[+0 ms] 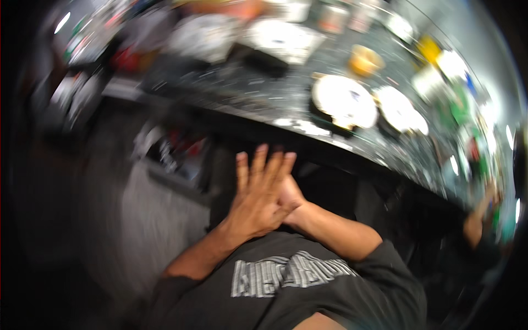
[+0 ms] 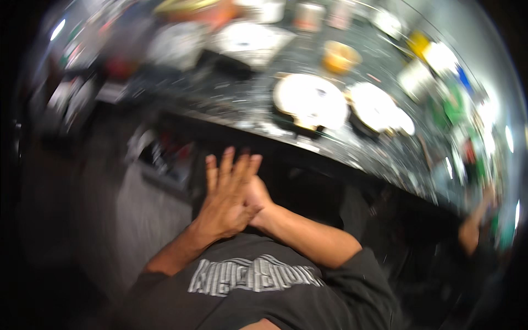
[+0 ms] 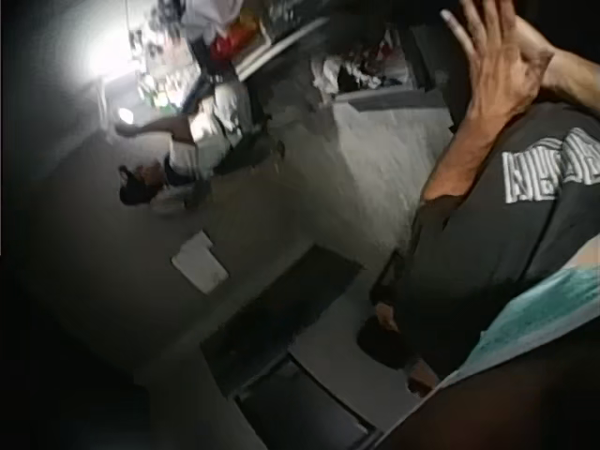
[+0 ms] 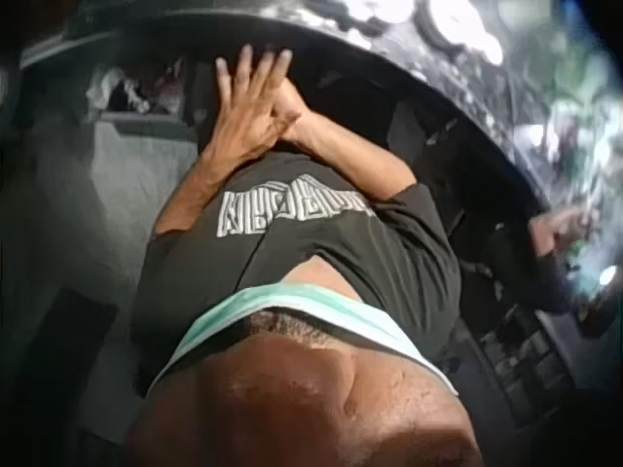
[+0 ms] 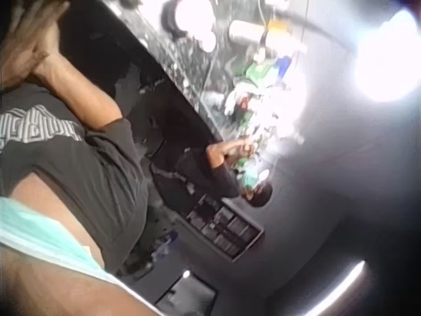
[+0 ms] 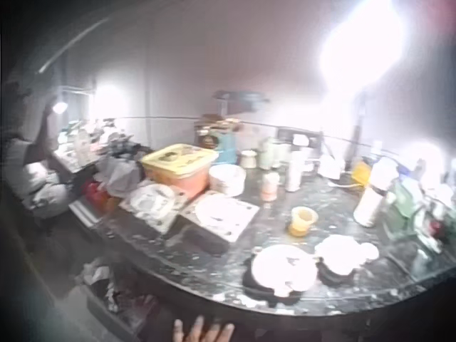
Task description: The person pours liquids from two bottles into a small cup, stirs the mixture with a stick, and then uses a metal tool to scrape and smooth the interior of a mold half. The person handles the mold and tools directly without visible protective gear.
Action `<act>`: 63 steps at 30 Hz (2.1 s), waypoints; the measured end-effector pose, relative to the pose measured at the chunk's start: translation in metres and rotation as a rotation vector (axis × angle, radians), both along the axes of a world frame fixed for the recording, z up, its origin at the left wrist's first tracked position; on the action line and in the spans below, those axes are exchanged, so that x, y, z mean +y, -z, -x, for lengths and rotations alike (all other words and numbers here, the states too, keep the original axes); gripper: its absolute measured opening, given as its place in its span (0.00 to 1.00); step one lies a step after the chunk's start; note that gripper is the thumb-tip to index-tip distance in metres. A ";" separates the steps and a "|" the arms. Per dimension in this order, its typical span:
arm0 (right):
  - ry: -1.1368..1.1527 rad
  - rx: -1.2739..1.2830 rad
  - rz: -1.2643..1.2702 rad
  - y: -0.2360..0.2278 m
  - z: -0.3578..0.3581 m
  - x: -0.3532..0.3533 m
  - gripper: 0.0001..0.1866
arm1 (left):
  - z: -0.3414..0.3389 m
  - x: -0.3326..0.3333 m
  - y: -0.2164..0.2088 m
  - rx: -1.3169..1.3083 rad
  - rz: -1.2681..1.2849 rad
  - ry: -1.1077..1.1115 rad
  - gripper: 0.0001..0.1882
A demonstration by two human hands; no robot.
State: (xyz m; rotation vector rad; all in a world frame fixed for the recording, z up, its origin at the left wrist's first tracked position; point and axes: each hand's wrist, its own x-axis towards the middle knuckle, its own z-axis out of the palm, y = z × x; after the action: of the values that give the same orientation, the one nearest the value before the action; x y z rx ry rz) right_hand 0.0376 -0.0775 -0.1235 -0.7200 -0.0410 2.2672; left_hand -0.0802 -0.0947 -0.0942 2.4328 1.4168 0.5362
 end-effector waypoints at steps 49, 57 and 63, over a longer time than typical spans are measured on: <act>1.208 -2.170 2.450 -0.114 -0.237 -0.945 0.65 | -0.423 0.033 0.023 -0.270 0.209 1.133 0.16; 0.504 -2.124 1.499 0.123 -0.308 -0.831 0.16 | -0.363 -0.022 -0.034 -0.213 0.566 1.054 0.23; 0.542 -2.294 0.795 0.006 -0.394 -0.596 0.28 | -0.295 -0.026 -0.017 -0.406 0.268 1.097 0.21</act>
State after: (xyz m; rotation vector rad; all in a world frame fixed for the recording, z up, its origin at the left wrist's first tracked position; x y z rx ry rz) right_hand 0.4316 -0.6734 -0.1294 -2.7313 -0.0123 -0.0925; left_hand 0.2146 -0.1205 -0.0769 2.2523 -0.0828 0.4559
